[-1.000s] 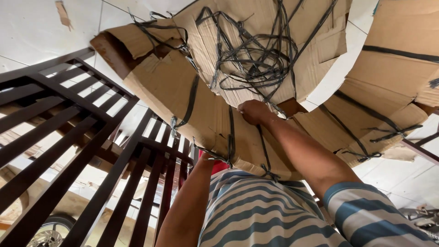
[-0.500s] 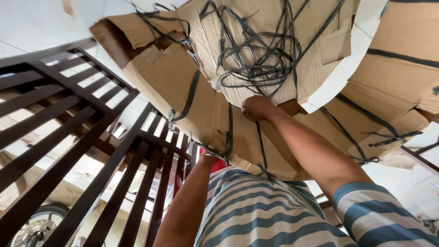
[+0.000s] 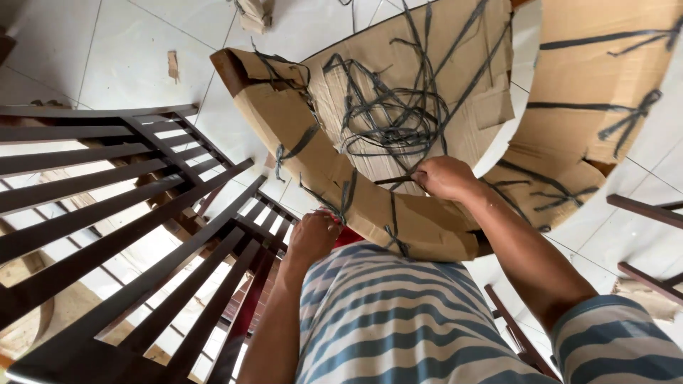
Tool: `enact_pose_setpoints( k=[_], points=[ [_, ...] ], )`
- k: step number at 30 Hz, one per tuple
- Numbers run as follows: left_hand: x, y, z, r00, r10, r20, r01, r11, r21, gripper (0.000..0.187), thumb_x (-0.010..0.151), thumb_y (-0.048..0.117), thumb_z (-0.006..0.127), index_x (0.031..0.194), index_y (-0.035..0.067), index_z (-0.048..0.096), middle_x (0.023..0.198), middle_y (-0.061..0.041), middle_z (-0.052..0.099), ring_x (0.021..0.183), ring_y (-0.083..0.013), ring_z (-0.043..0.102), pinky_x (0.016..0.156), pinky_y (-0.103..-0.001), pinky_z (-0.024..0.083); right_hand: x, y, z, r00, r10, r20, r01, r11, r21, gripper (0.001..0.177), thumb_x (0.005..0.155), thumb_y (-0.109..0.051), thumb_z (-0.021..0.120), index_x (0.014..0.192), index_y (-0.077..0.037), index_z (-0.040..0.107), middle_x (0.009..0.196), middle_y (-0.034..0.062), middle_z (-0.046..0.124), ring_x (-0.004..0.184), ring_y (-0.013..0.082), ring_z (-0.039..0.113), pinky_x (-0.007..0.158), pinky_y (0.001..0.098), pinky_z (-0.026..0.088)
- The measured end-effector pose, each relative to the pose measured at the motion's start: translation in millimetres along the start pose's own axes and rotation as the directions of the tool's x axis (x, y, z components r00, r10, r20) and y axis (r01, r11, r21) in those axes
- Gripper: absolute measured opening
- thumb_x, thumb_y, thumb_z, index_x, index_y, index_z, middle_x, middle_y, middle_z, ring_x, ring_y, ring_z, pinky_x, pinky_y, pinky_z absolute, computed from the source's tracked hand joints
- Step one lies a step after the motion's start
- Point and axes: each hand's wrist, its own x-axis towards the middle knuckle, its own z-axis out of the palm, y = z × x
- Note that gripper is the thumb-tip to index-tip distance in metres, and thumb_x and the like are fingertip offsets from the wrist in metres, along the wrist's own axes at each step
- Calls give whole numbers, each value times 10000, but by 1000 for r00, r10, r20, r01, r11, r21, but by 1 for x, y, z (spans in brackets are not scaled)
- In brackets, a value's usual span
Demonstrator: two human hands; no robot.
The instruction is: Wrapping a curved wooden furniture component with protective cardboard and securing it with plastic straps.
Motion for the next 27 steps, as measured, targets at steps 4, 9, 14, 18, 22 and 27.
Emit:
enact_pose_setpoints(
  k=[4, 9, 14, 18, 22, 27],
  points=[
    [-47, 51, -72, 982, 79, 170, -62, 993, -101, 392, 920, 420, 548, 1030, 139, 798, 1048, -163, 754, 1112, -380, 684, 933, -495, 527, -51, -7, -6, 998, 25, -65, -21, 998, 63, 360, 1027, -310, 504, 1067, -63, 763, 1080, 266, 746, 1083, 496, 673, 915, 565, 545],
    [-46, 62, -85, 953, 227, 202, -201, 969, -142, 404, 891, 419, 567, 932, 88, 796, 1001, -208, 757, 1088, -453, 674, 913, -545, 525, -81, -7, 4, 991, 89, -102, -81, 993, 82, 353, 1022, -369, 489, 1060, -135, 750, 1084, 216, 744, 1114, 439, 675, 929, 526, 552],
    [-79, 91, -110, 966, 203, 161, -191, 978, -86, 479, 930, 362, 495, 1022, -31, 753, 1084, -289, 736, 1086, -463, 691, 958, -570, 517, -91, -1, 25, 963, -15, -267, 7, 999, -33, 296, 1030, -375, 505, 991, -183, 728, 917, 161, 753, 991, 378, 730, 865, 485, 567],
    [-105, 101, -101, 987, 153, 47, -141, 971, -192, 385, 930, 346, 558, 1009, 25, 755, 1098, -225, 742, 1068, -431, 706, 926, -524, 547, -106, -2, 30, 954, -120, -274, 131, 991, 21, 275, 1015, -363, 562, 983, -125, 698, 881, 177, 751, 942, 388, 730, 830, 494, 570],
    [-136, 115, -100, 970, 198, -138, -239, 871, -428, 286, 968, 238, 547, 1039, 105, 789, 1267, -151, 687, 1101, -398, 700, 947, -483, 561, -113, -17, 26, 928, -263, -265, 274, 962, 3, 217, 995, -308, 584, 926, -123, 675, 826, 185, 728, 898, 414, 718, 774, 516, 561],
    [-128, 114, -52, 949, 79, -307, -288, 621, -729, 286, 1023, 209, 562, 1160, 69, 771, 1104, -196, 742, 994, -389, 733, 897, -476, 574, -115, -31, 30, 868, -413, -277, 420, 907, -33, 163, 977, -245, 598, 904, -110, 652, 786, 192, 706, 842, 418, 716, 723, 508, 561]
  ],
)
